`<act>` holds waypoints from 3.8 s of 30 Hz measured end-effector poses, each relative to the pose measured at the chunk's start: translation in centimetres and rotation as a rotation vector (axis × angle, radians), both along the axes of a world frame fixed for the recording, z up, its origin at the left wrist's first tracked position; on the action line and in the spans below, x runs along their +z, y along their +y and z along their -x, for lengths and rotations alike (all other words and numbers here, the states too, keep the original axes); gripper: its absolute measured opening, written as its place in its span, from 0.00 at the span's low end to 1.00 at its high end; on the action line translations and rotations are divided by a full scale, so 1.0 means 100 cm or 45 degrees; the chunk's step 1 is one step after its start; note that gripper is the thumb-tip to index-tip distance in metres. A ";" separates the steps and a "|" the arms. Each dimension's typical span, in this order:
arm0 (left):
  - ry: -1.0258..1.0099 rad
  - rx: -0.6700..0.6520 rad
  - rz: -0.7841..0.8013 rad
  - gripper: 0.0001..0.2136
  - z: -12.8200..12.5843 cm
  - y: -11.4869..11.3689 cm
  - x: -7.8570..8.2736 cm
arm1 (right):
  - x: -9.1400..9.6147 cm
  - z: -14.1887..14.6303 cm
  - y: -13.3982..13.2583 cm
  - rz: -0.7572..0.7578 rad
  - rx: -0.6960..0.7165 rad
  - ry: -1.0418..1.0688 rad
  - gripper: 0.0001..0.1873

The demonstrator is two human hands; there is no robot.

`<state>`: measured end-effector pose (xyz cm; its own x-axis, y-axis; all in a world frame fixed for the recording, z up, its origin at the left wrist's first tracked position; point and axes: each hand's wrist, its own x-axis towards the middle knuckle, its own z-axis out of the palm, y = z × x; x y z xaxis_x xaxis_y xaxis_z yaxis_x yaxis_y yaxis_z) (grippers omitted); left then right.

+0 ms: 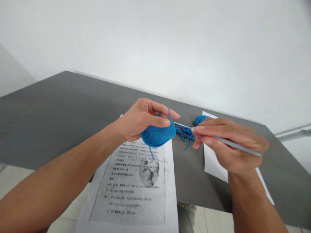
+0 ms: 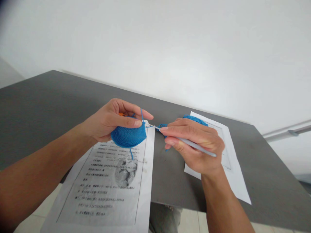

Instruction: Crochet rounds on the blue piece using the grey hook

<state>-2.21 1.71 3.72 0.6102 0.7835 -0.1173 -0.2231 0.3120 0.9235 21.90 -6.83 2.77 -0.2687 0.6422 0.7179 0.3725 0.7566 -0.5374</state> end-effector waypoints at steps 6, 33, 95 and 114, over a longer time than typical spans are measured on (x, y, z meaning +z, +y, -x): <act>-0.039 -0.006 -0.002 0.06 -0.001 -0.001 -0.001 | -0.004 0.000 0.001 0.086 0.011 0.169 0.11; 0.111 0.290 -0.463 0.18 -0.014 -0.019 -0.009 | -0.018 0.042 0.013 0.656 0.118 0.956 0.08; 0.255 0.317 -0.731 0.20 -0.016 -0.020 -0.004 | -0.006 0.015 0.004 -0.155 -0.207 -0.019 0.21; 0.461 0.627 -1.635 0.19 -0.018 -0.021 -0.024 | -0.013 0.037 0.003 -0.158 -0.371 0.021 0.15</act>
<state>-0.44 -0.38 1.31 0.3389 0.5836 0.7380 0.2448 -0.8120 0.5298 18.17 -6.53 1.43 -0.0741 0.5979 0.7981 0.5751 0.6794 -0.4556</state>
